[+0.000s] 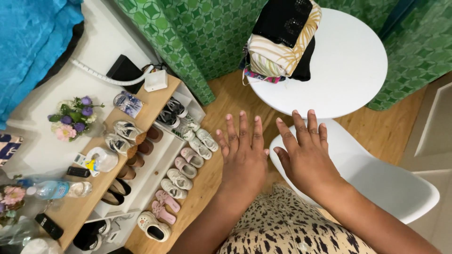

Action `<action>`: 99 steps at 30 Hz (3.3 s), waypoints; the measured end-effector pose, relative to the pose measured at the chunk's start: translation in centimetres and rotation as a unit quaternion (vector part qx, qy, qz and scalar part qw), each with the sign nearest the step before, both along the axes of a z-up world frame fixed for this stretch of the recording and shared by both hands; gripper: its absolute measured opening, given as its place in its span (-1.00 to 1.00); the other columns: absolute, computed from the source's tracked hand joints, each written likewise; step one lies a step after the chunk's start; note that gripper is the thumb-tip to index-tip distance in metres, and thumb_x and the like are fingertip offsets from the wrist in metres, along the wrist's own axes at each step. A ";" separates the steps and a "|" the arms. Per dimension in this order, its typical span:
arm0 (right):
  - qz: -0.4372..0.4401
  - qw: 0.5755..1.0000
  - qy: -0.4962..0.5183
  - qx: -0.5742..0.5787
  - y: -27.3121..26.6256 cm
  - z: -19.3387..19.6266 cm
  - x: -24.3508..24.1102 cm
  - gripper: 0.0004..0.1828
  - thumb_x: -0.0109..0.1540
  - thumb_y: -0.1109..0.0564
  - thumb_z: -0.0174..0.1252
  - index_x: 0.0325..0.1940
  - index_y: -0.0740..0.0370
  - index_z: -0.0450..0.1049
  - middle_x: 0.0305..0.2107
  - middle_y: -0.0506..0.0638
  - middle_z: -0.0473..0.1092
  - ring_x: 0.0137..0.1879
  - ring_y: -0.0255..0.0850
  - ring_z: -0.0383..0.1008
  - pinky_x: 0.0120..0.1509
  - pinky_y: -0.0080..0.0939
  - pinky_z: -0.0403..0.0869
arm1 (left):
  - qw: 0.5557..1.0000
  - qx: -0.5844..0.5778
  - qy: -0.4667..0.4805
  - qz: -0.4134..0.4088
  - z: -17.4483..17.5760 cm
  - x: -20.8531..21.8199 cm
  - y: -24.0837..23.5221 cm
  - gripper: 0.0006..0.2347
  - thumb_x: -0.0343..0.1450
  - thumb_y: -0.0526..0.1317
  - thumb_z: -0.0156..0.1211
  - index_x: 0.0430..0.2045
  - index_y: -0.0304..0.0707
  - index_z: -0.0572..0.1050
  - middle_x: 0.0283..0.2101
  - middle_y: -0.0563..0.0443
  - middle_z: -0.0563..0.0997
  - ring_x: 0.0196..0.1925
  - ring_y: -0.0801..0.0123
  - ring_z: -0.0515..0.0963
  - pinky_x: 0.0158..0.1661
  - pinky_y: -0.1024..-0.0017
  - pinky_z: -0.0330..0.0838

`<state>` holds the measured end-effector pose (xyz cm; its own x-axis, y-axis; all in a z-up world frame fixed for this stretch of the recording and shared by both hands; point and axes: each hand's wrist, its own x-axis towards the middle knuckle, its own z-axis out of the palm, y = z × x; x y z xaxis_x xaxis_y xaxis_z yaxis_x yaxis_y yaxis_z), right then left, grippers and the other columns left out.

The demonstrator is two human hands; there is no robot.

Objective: Folding clothes and placing them on a storage shelf.

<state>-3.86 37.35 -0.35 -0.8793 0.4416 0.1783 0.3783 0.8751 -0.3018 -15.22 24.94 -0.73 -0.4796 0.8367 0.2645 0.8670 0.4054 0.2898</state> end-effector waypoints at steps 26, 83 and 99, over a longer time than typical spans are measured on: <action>-0.107 0.994 -0.006 -0.001 7.6 0.0 -3.8 -0.26 0.24 -0.05 0.10 0.49 0.08 0.11 0.42 0.42 -0.07 0.54 0.47 -0.29 0.46 0.51 -0.13 | 0.991 -0.013 -0.017 -0.131 1.4 -6.1 10.8 -0.35 0.40 -0.21 0.17 0.41 -0.34 0.07 0.48 -0.51 -0.10 0.53 -0.42 -0.32 0.30 -0.47 -0.48; -0.149 0.982 -0.105 -0.046 25.7 -10.3 -25.1 -0.35 0.31 0.07 -0.01 0.47 0.26 0.08 0.42 0.38 -0.07 0.53 0.40 -0.17 0.52 0.23 0.02 | 0.989 0.085 -0.100 -0.073 -14.9 -30.6 38.7 -0.55 0.45 -0.19 0.18 0.23 -0.37 0.34 0.38 -0.38 0.27 0.47 -0.35 0.12 0.39 -0.05 0.03; -0.185 0.964 -0.053 -0.184 29.3 -15.6 -27.5 -0.29 0.25 0.20 0.01 0.49 0.21 0.03 0.49 0.23 -0.15 0.58 0.23 -0.18 0.48 0.08 0.12 | 0.966 0.044 -0.242 0.075 -16.6 -34.3 43.5 -0.28 0.31 -0.04 0.43 0.28 -0.49 0.22 0.18 -0.44 0.44 0.23 -0.25 0.40 0.24 0.01 0.24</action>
<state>-31.35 66.65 -16.00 -0.6545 0.7443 -0.1330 0.6899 0.5159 -0.5079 -49.53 68.47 -17.30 -0.6786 0.7330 0.0462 0.5549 0.4704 0.6862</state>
